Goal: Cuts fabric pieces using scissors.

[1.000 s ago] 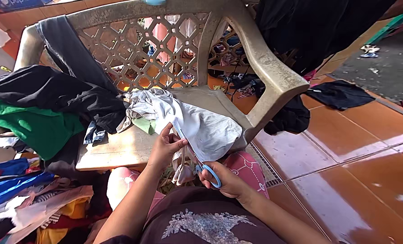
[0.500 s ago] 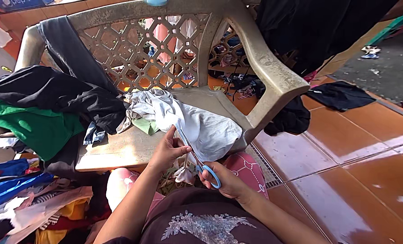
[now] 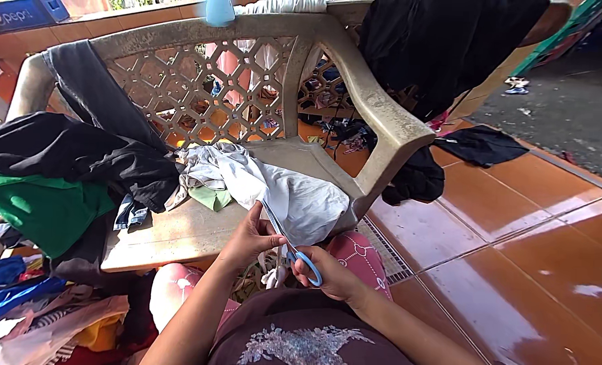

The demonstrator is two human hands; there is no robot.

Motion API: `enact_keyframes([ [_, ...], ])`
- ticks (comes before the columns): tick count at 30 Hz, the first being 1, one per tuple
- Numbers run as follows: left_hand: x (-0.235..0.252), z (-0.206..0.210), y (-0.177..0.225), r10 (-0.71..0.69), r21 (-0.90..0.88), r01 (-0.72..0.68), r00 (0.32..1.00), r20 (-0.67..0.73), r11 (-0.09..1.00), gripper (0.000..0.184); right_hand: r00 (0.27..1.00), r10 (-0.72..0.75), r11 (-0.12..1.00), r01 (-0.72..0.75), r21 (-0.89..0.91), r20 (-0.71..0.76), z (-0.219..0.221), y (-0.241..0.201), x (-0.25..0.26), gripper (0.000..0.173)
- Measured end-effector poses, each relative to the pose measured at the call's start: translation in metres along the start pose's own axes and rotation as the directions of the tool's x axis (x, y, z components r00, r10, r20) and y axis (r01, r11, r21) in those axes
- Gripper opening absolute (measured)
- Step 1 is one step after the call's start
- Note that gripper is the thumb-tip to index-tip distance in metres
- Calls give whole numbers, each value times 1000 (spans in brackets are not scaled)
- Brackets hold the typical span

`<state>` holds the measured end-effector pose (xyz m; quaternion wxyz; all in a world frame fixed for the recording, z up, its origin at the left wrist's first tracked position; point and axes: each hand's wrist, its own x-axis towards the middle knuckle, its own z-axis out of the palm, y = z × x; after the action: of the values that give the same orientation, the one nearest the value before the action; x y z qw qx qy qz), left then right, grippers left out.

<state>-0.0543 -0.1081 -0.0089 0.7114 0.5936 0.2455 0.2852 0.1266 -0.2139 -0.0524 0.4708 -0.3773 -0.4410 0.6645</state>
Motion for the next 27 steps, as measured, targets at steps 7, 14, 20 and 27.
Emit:
enact_keyframes([
  [7,1,-6,9,141,144,-111,965,-222,983,18,998,52,994,-54,-91,-16,1,-1,-1,29],
  [14,1,-8,12,152,159,-116,959,-237,980,12,998,57,992,-61,-112,-33,0,0,-1,29],
  [20,1,-10,12,113,97,-98,979,-168,990,31,999,20,1000,-20,-1,29,0,1,-1,36],
  [27,1,-11,14,59,14,-58,995,-80,998,53,998,17,1000,-18,13,57,0,-1,1,40],
])
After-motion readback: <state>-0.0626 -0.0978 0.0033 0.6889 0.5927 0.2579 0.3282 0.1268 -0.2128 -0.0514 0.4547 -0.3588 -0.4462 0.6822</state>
